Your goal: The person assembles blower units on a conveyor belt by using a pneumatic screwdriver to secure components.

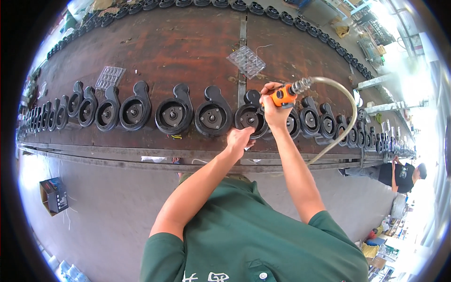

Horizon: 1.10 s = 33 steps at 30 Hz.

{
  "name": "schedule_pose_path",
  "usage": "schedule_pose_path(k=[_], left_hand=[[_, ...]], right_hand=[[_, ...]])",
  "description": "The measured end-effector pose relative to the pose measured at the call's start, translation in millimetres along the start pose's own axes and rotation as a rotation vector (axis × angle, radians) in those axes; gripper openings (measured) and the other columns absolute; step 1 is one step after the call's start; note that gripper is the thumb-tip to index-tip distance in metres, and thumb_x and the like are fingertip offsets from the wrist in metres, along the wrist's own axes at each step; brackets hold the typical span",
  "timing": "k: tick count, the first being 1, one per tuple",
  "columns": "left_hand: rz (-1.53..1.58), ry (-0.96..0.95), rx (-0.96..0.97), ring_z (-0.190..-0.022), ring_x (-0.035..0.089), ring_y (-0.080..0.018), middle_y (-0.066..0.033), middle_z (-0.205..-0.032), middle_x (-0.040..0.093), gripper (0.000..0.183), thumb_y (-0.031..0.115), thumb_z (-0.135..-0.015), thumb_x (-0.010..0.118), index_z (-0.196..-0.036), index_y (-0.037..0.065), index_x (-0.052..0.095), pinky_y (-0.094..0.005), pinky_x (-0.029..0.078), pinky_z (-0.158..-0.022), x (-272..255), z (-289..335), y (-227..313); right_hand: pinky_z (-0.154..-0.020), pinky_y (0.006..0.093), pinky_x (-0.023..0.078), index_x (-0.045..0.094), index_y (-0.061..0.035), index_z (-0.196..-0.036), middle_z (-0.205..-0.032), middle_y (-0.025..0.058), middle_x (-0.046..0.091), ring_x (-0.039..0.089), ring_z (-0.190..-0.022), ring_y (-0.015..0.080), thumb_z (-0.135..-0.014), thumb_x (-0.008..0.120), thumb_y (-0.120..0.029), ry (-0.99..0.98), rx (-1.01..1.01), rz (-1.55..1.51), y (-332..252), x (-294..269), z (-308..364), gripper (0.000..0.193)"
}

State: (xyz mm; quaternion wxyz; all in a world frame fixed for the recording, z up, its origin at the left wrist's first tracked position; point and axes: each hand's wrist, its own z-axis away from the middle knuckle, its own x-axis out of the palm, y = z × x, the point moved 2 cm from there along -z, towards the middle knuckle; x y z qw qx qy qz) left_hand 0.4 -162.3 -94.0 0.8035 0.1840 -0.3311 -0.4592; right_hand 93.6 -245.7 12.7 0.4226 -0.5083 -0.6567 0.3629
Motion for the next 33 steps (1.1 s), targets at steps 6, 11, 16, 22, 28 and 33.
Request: schedule_pose_path(k=[6, 11, 16, 22, 28, 33], left_hand=[[-0.029, 0.016, -0.028, -0.065, 0.071, -0.0218, -0.0124, -0.09, 0.071, 0.025, 0.016, -0.087, 0.072, -0.095, -0.007, 0.068, -0.03, 0.061, -0.059, -1, 1, 1], [-0.043, 0.018, -0.023, -0.066, 0.07, -0.0209, -0.0124, -0.091, 0.071, 0.028, 0.018, -0.086, 0.075, -0.095, -0.008, 0.069, -0.0308, 0.062, -0.061, -2, -1, 0], [-0.049, 0.019, -0.02, -0.066, 0.07, -0.0205, -0.0126, -0.091, 0.071, 0.029, 0.018, -0.085, 0.075, -0.095, -0.009, 0.069, -0.0311, 0.062, -0.061, -2, 1, 1], [-0.085, 0.028, -0.013, -0.066, 0.071, -0.0217, -0.0136, -0.091, 0.071, 0.032, 0.02, -0.085, 0.074, -0.098, -0.01, 0.07, -0.0315, 0.061, -0.06, -3, 3, 3], [-0.071, 0.018, -0.019, -0.066, 0.071, -0.0222, -0.0144, -0.091, 0.071, 0.035, 0.02, -0.085, 0.075, -0.1, -0.01, 0.069, -0.0316, 0.061, -0.062, -3, 3, 2], [-0.073, 0.01, -0.01, -0.064, 0.07, -0.0199, -0.0116, -0.085, 0.069, 0.031, 0.021, -0.084, 0.075, -0.092, -0.008, 0.067, -0.0313, 0.06, -0.059, -2, 2, 3]], right_hand=[[-0.059, 0.0244, 0.054, 0.061, 0.0029, -0.103, -0.084, 0.0081, 0.067, 0.064, -0.067, 0.0121, -0.08, 0.061, 0.01, -0.035, 0.045, -0.088, -1, 21, 20, 0.024], [-0.059, 0.0238, 0.053, 0.06, 0.0029, -0.102, -0.084, 0.0086, 0.067, 0.064, -0.066, 0.0118, -0.08, 0.06, 0.009, -0.021, 0.067, -0.099, 0, 21, 24, 0.023], [-0.058, 0.0236, 0.053, 0.06, 0.003, -0.102, -0.084, 0.0085, 0.066, 0.063, -0.066, 0.0119, -0.08, 0.06, 0.01, -0.003, 0.069, -0.125, -4, 24, 22, 0.023], [-0.056, 0.024, 0.052, 0.06, 0.0031, -0.102, -0.083, 0.0085, 0.066, 0.063, -0.064, 0.0125, -0.081, 0.058, 0.01, -0.024, 0.078, -0.121, -3, 26, 20, 0.023], [-0.057, 0.0241, 0.052, 0.06, 0.003, -0.102, -0.083, 0.0082, 0.065, 0.063, -0.065, 0.0123, -0.08, 0.058, 0.01, -0.015, 0.106, -0.151, 1, 25, 19, 0.023], [-0.058, 0.0245, 0.053, 0.06, 0.0024, -0.103, -0.084, 0.0073, 0.065, 0.063, -0.066, 0.0114, -0.081, 0.061, 0.009, -0.043, 0.068, -0.119, 3, 25, 24, 0.023]])
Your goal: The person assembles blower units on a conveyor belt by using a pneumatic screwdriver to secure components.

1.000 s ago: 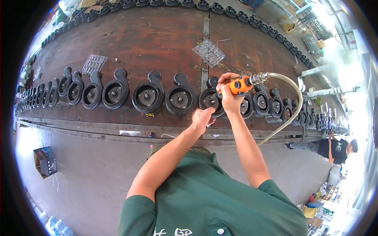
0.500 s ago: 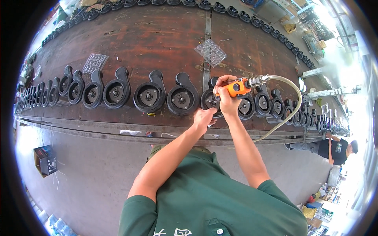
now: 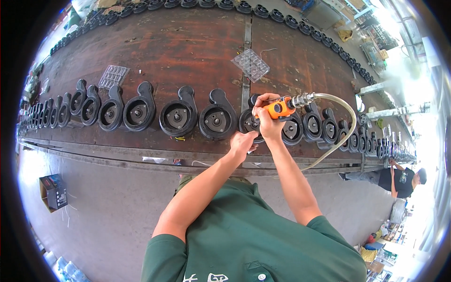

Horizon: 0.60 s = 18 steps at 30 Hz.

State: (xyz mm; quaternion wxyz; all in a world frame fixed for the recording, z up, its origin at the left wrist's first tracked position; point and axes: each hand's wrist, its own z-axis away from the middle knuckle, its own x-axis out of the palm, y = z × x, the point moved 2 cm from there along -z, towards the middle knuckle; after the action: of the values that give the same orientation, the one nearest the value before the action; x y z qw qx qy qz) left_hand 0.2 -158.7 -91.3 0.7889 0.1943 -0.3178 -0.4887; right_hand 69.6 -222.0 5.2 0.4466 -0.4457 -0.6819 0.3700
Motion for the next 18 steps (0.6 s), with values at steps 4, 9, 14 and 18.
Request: schedule_pose_path(k=[4, 9, 14, 18], left_hand=[[0.004, 0.027, 0.02, -0.059, 0.067, -0.0166, -0.0078, -0.076, 0.065, 0.031, 0.023, -0.083, 0.076, -0.077, -0.004, 0.064, -0.0304, 0.059, -0.056, 1, -1, 0], [0.139, -0.078, 0.144, -0.057, 0.063, -0.0143, -0.0078, -0.08, 0.067, 0.04, 0.034, -0.087, 0.075, -0.079, -0.004, 0.066, -0.0292, 0.053, -0.05, -4, -28, -26], [0.161, -0.063, 0.171, -0.057, 0.06, -0.0133, -0.0084, -0.079, 0.067, 0.038, 0.031, -0.088, 0.073, -0.076, -0.004, 0.066, -0.029, 0.047, -0.046, 1, -35, -36], [0.088, 0.026, 0.04, -0.058, 0.065, -0.0161, -0.0105, -0.079, 0.068, 0.032, 0.022, -0.086, 0.072, -0.077, -0.008, 0.067, -0.0296, 0.054, -0.048, 2, -8, -11]], right_hand=[[-0.063, 0.0244, 0.053, 0.06, 0.0009, -0.103, -0.084, 0.0063, 0.065, 0.063, -0.071, 0.0106, -0.081, 0.063, 0.008, -0.069, -0.009, 0.042, -1, 1, 6, 0.023], [-0.063, 0.0261, 0.052, 0.058, 0.001, -0.1, -0.088, 0.0118, 0.063, 0.06, -0.07, 0.0134, -0.081, 0.061, 0.004, -0.443, -0.203, 0.252, -7, 1, 13, 0.02], [-0.061, 0.0276, 0.053, 0.057, 0.0012, -0.097, -0.088, 0.0127, 0.062, 0.06, -0.067, 0.0145, -0.081, 0.063, 0.003, -0.329, -0.332, 0.259, -5, -3, 25, 0.017], [-0.063, 0.0253, 0.051, 0.052, -0.0026, -0.103, -0.087, 0.0063, 0.058, 0.059, -0.068, 0.0117, -0.088, 0.057, 0.004, 0.11, -0.134, 0.208, 7, 6, 20, 0.017]])
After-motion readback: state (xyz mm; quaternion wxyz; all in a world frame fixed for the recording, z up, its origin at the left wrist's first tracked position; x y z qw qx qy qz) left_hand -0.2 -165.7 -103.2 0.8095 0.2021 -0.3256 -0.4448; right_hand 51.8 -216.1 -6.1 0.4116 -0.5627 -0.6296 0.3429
